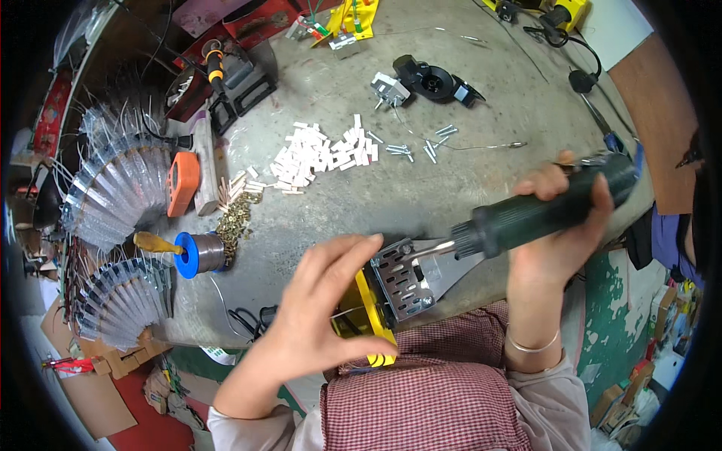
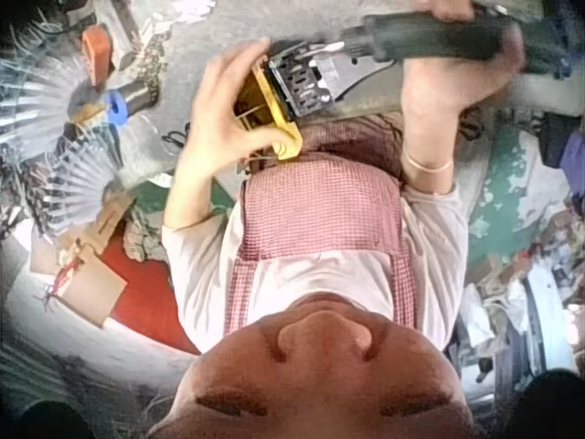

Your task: The person assembles an electrical device by fastening screws into the housing and metal bracket using an electric screwdriver, attaching components to the body, and connecting and twisting wires inside the casing by hand.

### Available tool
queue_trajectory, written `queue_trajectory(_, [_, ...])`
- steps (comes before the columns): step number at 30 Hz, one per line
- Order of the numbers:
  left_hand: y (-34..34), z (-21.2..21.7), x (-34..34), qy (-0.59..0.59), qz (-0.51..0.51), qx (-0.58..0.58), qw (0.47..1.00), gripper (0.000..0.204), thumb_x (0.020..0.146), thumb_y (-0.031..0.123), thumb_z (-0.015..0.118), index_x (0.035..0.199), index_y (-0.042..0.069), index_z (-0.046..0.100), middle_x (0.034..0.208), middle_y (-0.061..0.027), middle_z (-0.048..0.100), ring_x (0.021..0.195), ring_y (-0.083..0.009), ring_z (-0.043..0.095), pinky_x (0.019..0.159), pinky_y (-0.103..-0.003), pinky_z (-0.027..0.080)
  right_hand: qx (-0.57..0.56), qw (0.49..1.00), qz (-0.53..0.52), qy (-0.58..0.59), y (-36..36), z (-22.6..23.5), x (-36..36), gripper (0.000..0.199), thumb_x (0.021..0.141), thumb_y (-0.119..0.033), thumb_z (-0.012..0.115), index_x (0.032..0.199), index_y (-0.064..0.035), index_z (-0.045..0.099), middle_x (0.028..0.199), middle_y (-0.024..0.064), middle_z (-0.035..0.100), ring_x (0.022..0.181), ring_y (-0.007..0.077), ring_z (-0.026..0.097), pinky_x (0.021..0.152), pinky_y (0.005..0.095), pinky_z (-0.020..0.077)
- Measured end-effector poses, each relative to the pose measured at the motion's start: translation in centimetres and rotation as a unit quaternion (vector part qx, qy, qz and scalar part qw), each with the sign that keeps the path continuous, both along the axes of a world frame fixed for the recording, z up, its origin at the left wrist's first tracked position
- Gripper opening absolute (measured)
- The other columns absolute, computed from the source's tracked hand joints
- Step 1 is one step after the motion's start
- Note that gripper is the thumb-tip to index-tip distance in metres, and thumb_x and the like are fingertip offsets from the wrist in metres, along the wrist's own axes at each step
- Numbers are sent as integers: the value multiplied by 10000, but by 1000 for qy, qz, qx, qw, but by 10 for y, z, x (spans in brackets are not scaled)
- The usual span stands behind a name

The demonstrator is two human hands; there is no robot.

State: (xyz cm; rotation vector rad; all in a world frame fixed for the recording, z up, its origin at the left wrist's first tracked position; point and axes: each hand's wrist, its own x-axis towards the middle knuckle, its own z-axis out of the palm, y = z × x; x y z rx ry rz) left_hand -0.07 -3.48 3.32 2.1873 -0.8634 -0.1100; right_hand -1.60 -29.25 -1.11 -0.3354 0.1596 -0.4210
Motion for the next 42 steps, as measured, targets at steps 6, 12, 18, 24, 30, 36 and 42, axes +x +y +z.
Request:
queue_trajectory(6, [-38, 0, 97, -285, -47, 209, 935, 152, 752, 65, 668, 903, 53, 681, 888, -90, 646, 892, -284, 617, 778, -372, 508, -34, 998, -36, -42, -15, 18, -13, 390, 918, -355, 546, 1110, -18, 503, 774, 20, 461, 748, 148, 494, 814, 349, 434])
queue_trajectory(12, [-66, -26, 147, -377, -154, 330, 852, 46, 717, 56, 606, 757, 68, 585, 792, -77, 591, 857, -250, 606, 733, -356, 509, -54, 996, -64, -14, -23, 13, -30, 388, 920, -345, 545, 1121, -17, 487, 779, 19, 464, 747, 131, 494, 827, 334, 439])
queue_trajectory(18, [-58, 6, 109, -230, -54, 150, 960, 178, 755, 22, 684, 920, 13, 619, 825, -79, 639, 743, -215, 619, 673, -307, 514, 33, 998, -32, -49, -29, 5, -34, 389, 916, -342, 557, 1122, -19, 490, 795, 27, 463, 751, 147, 495, 845, 348, 444])
queue_trajectory(24, [-32, 24, 11, 288, 113, -206, 928, 144, 843, 31, 721, 886, -3, 588, 858, -90, 657, 746, -121, 624, 661, -233, 506, 71, 994, -10, -86, -14, 9, -24, 395, 907, -360, 586, 1107, -28, 512, 814, 27, 479, 776, 160, 507, 850, 364, 447])
queue_trajectory(30, [-27, 14, -10, 333, 140, -305, 881, 185, 808, 22, 749, 859, 17, 571, 874, -115, 666, 758, -142, 636, 688, -255, 520, 89, 991, -4, -103, -3, 14, -20, 404, 895, -369, 603, 1100, -32, 516, 821, 26, 502, 780, 160, 514, 849, 363, 445])
queue_trajectory(36, [-23, 12, -20, 287, 99, -286, 909, 144, 836, -57, 700, 923, -23, 591, 961, -108, 665, 880, -131, 634, 801, -278, 531, 81, 992, -7, -99, 1, 17, -24, 394, 889, -370, 599, 1080, -35, 519, 817, 21, 508, 779, 161, 521, 843, 359, 439])
queue_trajectory(42, [-32, 12, -24, -9, 68, -152, 986, 194, 739, -95, 718, 887, -12, 622, 859, -116, 676, 763, -192, 669, 675, -283, 541, 105, 992, 4, -64, -2, 15, -29, 377, 881, -361, 602, 1051, -30, 533, 818, 24, 519, 776, 166, 525, 848, 353, 435])
